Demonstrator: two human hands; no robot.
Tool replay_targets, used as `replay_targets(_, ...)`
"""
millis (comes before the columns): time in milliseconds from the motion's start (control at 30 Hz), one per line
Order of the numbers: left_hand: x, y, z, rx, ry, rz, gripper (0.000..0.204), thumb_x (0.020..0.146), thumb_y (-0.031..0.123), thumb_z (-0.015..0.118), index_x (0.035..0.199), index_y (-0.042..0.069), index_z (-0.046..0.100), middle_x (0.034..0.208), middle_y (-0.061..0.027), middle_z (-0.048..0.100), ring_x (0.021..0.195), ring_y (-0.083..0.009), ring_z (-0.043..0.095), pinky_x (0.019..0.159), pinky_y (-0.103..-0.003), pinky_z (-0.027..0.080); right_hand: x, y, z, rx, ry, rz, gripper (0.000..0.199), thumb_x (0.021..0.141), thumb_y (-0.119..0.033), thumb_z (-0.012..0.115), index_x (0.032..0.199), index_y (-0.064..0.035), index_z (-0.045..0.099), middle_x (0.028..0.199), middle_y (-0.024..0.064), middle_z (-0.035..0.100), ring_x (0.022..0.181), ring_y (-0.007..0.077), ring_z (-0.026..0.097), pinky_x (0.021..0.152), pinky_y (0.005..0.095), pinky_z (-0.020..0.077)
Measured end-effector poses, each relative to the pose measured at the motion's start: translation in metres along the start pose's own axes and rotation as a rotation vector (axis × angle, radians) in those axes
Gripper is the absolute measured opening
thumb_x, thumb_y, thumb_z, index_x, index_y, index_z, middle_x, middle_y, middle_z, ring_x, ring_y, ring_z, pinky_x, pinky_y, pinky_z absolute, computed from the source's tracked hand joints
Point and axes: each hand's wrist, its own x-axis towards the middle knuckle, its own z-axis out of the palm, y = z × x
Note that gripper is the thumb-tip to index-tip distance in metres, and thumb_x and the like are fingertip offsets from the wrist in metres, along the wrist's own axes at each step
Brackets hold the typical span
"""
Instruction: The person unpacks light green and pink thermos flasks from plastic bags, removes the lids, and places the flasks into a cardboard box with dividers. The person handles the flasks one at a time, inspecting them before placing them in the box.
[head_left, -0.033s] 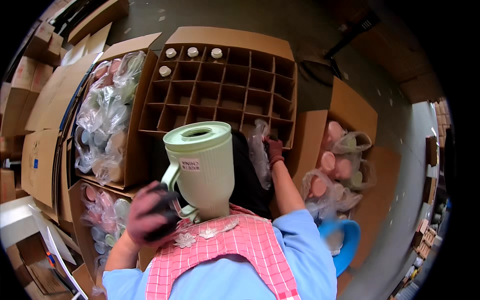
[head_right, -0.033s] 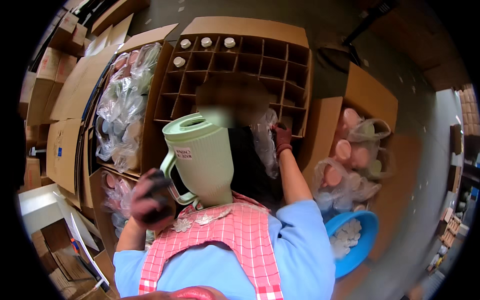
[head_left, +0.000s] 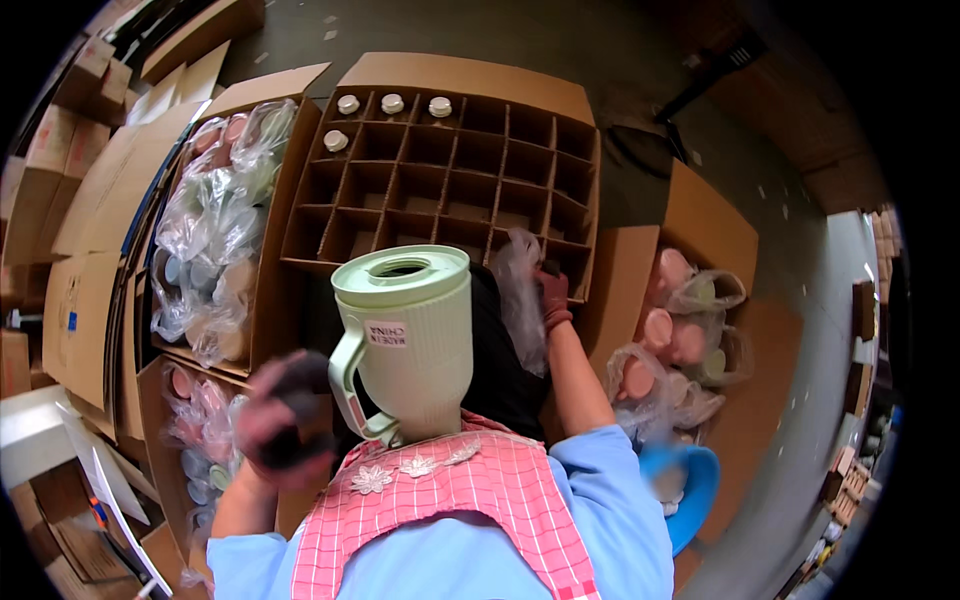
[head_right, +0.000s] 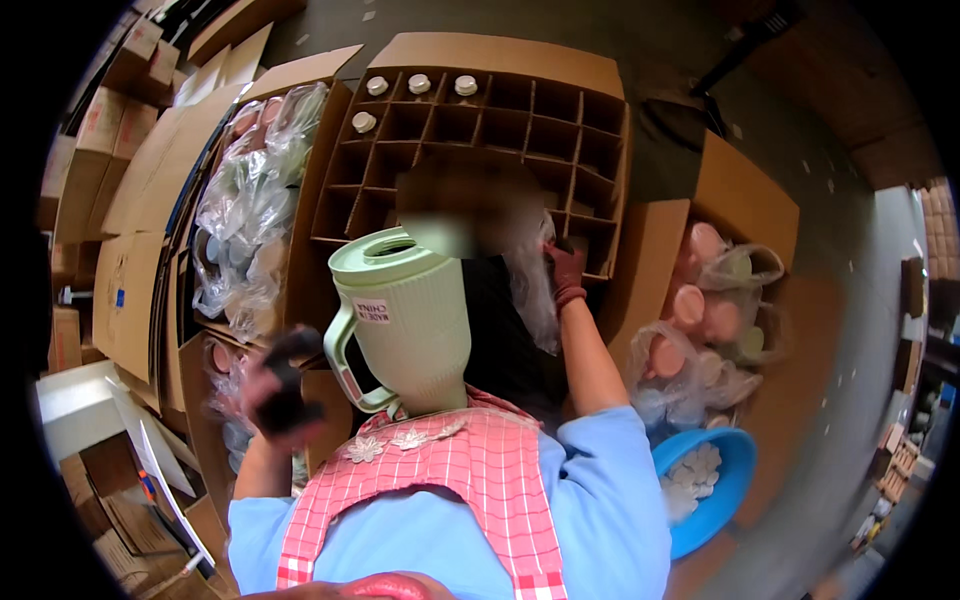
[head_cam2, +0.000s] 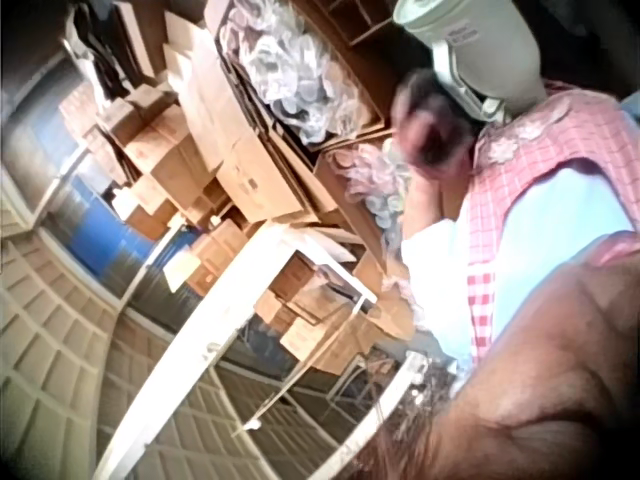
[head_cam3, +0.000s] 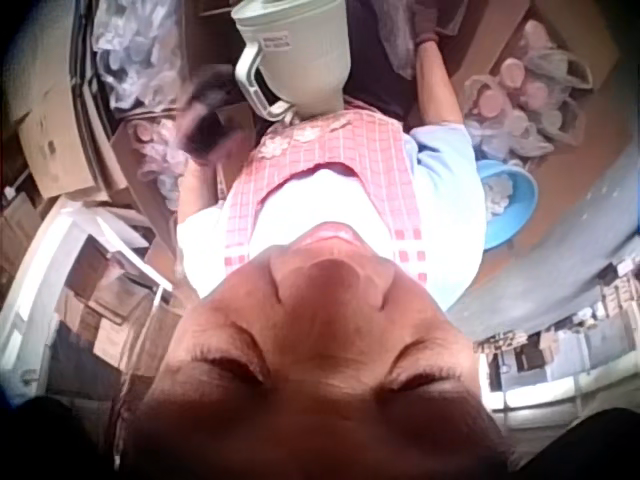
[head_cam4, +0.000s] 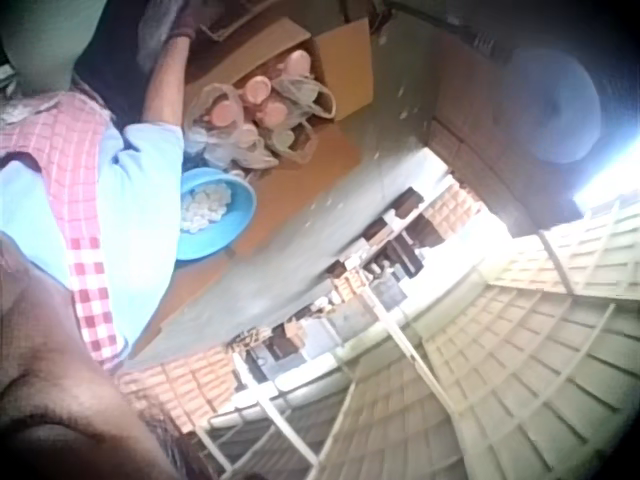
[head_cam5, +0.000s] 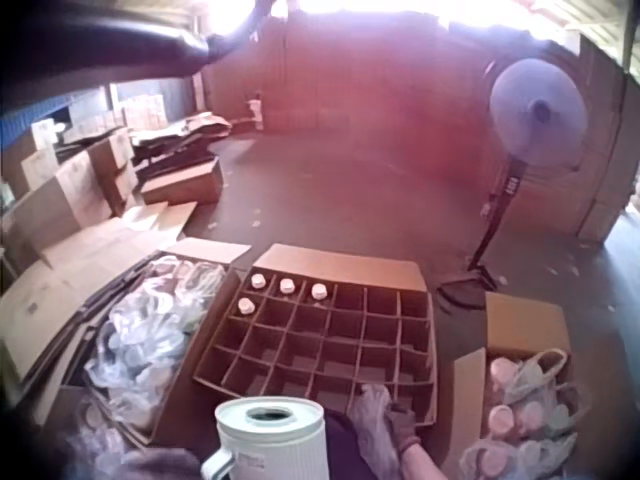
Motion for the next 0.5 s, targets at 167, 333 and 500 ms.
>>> replay_targets(167, 0.056, -0.088, -0.014, -0.791, 0.29, -0.702, 0.07, 0.074, 0.018, 0.063, 0.137, 0.007, 0.035, 0.129, -0.0151, 0.046, 0.112, -0.0279, 0.051, 0.094, -0.037, 0.043, -0.021, -0.141, 0.092, 0.315, -0.21, -0.21, 0.012, 0.076, -0.011, 0.068, 0.085, -0.0027, 0.067, 0.073, 0.0003, 0.064, 0.063, 0.0108, 0.055, 0.06, 0.0255, 0.0445)
replay_targets(333, 0.129, -0.119, 0.033, -0.997, 0.119, -0.771, 0.071, 0.072, 0.016, 0.07, 0.135, 0.011, 0.036, 0.121, -0.0098, 0.051, 0.11, -0.0216, 0.051, 0.091, -0.034, 0.044, -0.036, -0.191, 0.177, -0.108, -0.38, -0.653, 0.025, 0.078, -0.024, 0.068, 0.086, -0.0009, 0.064, 0.071, 0.003, 0.064, 0.063, 0.0134, 0.058, 0.059, 0.0297, 0.0471)
replay_targets(500, 0.11, -0.194, 0.027, 0.397, 0.218, -0.455, 0.053, 0.063, 0.004, 0.068, 0.114, 0.011, 0.057, 0.103, -0.0131, 0.063, 0.091, -0.0247, 0.062, 0.081, -0.034, 0.049, -0.026, -0.217, 0.146, 0.458, -0.685, 0.048, 0.017, 0.078, -0.02, 0.066, 0.088, -0.0076, 0.062, 0.079, 0.0032, 0.062, 0.068, 0.0188, 0.061, 0.061, 0.0305, 0.0507)
